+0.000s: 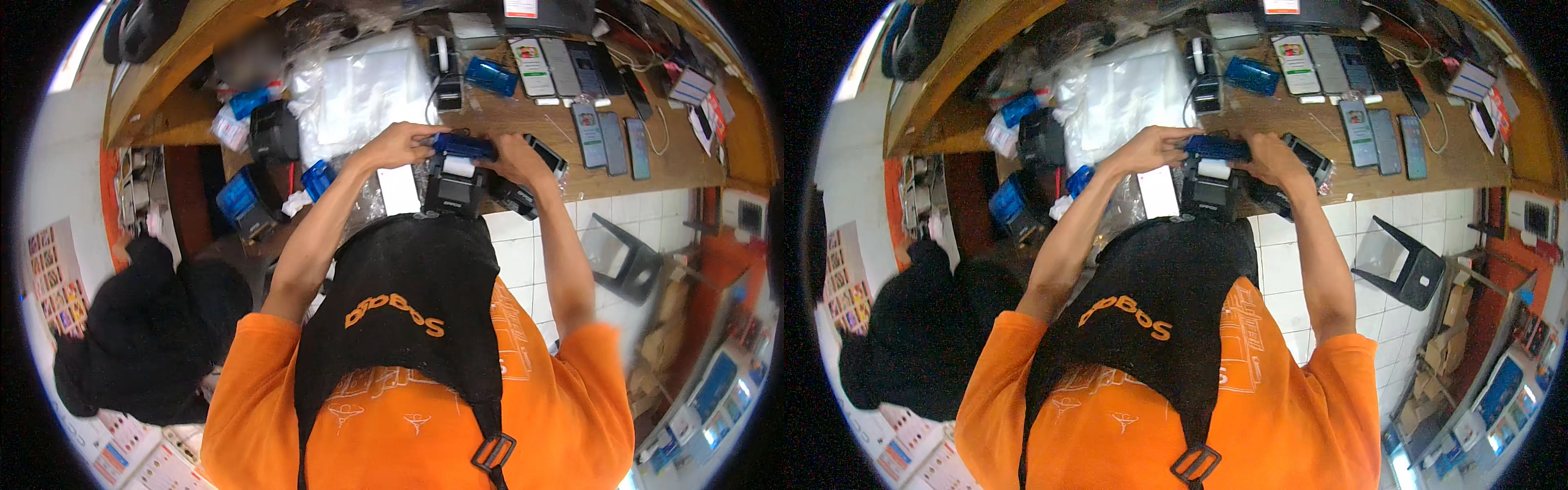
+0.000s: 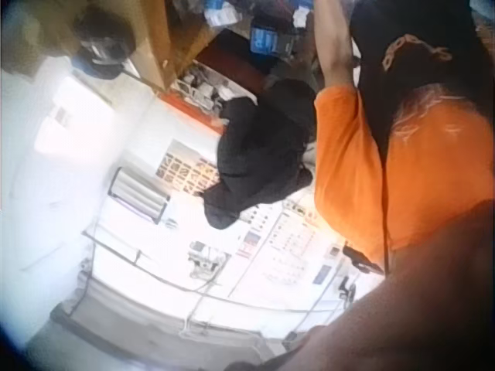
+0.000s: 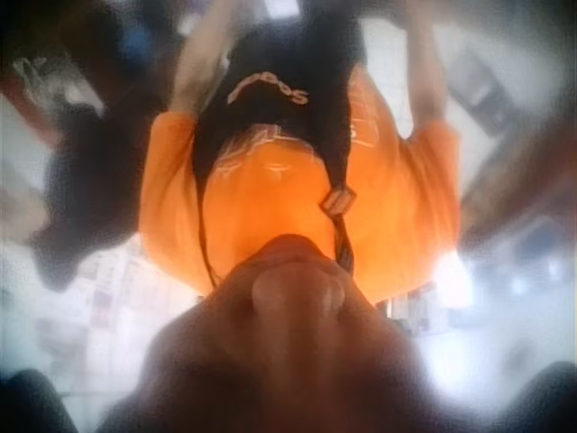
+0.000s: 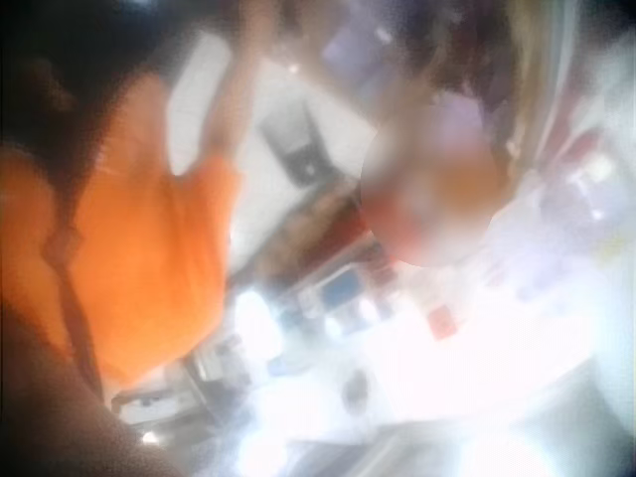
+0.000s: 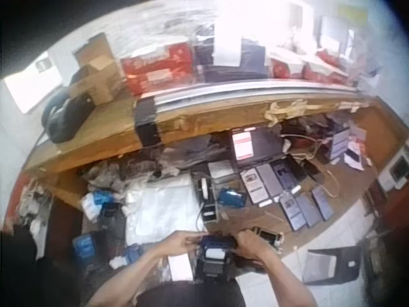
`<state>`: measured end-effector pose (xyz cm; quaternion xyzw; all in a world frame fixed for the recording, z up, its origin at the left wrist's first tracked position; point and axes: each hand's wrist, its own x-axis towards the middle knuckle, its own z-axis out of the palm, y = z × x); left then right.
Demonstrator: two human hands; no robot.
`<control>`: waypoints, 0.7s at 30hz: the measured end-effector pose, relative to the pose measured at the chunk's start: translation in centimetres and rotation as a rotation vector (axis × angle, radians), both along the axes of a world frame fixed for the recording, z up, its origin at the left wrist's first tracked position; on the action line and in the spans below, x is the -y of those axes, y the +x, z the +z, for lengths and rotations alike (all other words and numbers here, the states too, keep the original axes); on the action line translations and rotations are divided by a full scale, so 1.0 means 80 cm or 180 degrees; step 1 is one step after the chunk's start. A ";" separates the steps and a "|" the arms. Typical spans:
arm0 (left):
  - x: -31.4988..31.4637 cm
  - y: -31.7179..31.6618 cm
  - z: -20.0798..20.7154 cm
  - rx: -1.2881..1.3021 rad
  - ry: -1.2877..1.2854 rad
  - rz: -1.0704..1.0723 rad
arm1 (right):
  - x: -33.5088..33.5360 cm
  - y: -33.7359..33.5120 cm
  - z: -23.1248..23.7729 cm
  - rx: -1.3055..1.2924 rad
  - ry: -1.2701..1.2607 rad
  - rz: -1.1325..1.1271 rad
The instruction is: The person assembles multiple thermal receipt printers by inserting blue plastic tape spools into the devices. They handle the printers and spools one at a time, opening the printer covers, placing the spools inside, and closing the covers. The person also briefly handles a power adapter and a small white component during the process.
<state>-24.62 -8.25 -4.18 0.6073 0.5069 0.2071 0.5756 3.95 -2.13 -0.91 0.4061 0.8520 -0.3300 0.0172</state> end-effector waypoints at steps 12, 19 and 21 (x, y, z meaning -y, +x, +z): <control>-0.023 0.016 0.001 -0.0353 -0.0417 -0.0219 | -0.004 -0.009 0.030 -0.0047 -0.0183 0.0152; -0.016 0.019 0.015 -0.0674 0.0154 -0.0245 | -0.012 -0.002 0.017 -0.0074 -0.0367 0.0193; -0.035 0.019 0.015 -0.0974 0.1267 0.0223 | -0.016 0.000 0.009 -0.0155 -0.0285 0.0252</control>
